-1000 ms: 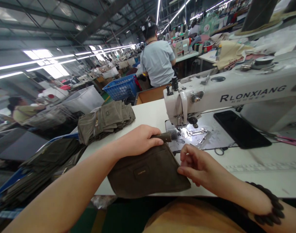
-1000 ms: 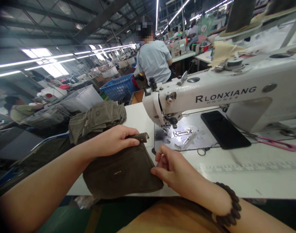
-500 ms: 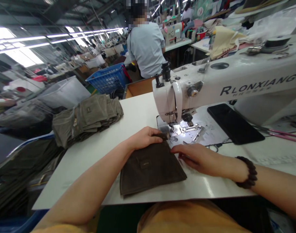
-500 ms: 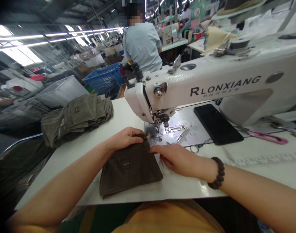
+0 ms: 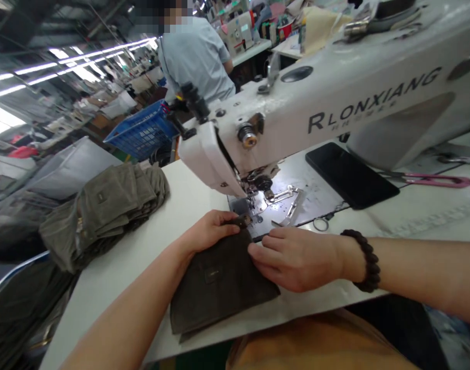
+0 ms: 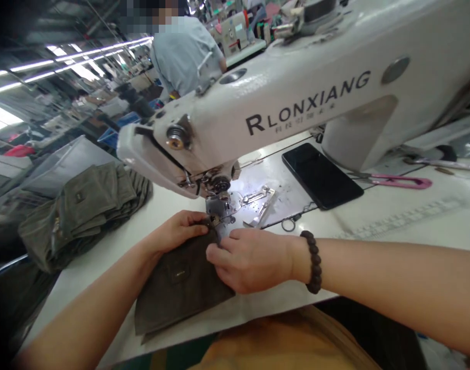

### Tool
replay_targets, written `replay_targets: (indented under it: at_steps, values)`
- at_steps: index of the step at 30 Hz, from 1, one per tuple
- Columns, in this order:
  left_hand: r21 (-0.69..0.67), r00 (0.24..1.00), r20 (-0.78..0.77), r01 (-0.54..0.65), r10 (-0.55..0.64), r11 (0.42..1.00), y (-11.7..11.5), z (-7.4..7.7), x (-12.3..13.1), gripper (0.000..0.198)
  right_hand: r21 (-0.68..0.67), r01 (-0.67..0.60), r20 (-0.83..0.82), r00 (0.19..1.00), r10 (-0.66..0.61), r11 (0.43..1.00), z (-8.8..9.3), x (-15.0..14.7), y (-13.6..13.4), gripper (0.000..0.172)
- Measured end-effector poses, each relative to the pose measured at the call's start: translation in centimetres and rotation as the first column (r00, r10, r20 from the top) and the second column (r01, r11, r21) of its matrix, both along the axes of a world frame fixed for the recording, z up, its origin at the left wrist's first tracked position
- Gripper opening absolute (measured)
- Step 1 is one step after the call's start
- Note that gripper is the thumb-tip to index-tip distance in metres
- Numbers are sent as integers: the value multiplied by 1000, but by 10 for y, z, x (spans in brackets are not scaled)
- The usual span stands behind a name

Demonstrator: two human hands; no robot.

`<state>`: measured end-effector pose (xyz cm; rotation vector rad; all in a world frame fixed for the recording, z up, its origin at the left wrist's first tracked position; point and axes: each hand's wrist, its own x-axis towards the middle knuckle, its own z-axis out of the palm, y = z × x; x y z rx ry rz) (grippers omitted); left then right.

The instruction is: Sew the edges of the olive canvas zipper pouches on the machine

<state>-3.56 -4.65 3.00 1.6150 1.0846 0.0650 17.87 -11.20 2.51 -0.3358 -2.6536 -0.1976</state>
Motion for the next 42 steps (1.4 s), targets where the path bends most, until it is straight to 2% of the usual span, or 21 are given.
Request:
replay_targets:
  at_steps: [4, 9, 12, 14, 18, 21, 23, 27, 31, 35, 39, 42]
  values:
    - [38, 996, -92, 23, -19, 999, 2, -2, 1, 24, -14, -32, 17, 999, 33, 999, -6, -1, -1, 28]
    - [251, 951, -299, 160, -80, 955, -1, 3, 16, 18, -147, -11, 74, 997, 22, 989, -10, -1, -2, 23]
    - [428, 895, -445, 178, 35, 886, -8, 7, 26, 16, -195, -1, 121, 992, 25, 981, -11, 0, -2, 20]
    - [466, 869, -483, 154, 105, 871, -12, 8, 28, 16, -216, 0, 116, 993, 25, 976, -12, 0, -1, 18]
    - [391, 868, -479, 79, 129, 917, -15, 7, 23, 17, -247, 27, 81, 997, -7, 969, -15, -1, 6, 15]
    - [402, 863, -473, 34, 176, 915, -5, 4, 16, 20, -274, 70, 135, 990, -34, 959, -13, -4, 18, 17]
    - [466, 869, -454, 44, 196, 884, 8, 1, 14, 21, -295, 147, 174, 980, -98, 944, -11, -8, 28, 18]
    - [634, 907, -375, 103, 189, 766, 35, -3, 17, 21, -306, 279, 197, 954, -227, 910, -10, -12, 44, 17]
    - [679, 926, -350, 146, 142, 719, 51, -7, 25, 28, -292, 340, 218, 934, -284, 894, -14, -8, 50, 18]
    - [699, 929, -357, 193, 102, 688, 55, -15, 34, 31, -266, 357, 251, 923, -293, 896, -15, 0, 48, 18]
    - [701, 918, -387, 237, 80, 672, 50, -21, 37, 26, -197, 316, 264, 929, -261, 928, -14, 3, 42, 18]
    - [744, 910, -401, 257, 106, 617, 43, -23, 35, 24, -148, 280, 267, 935, -234, 949, -15, 3, 38, 18]
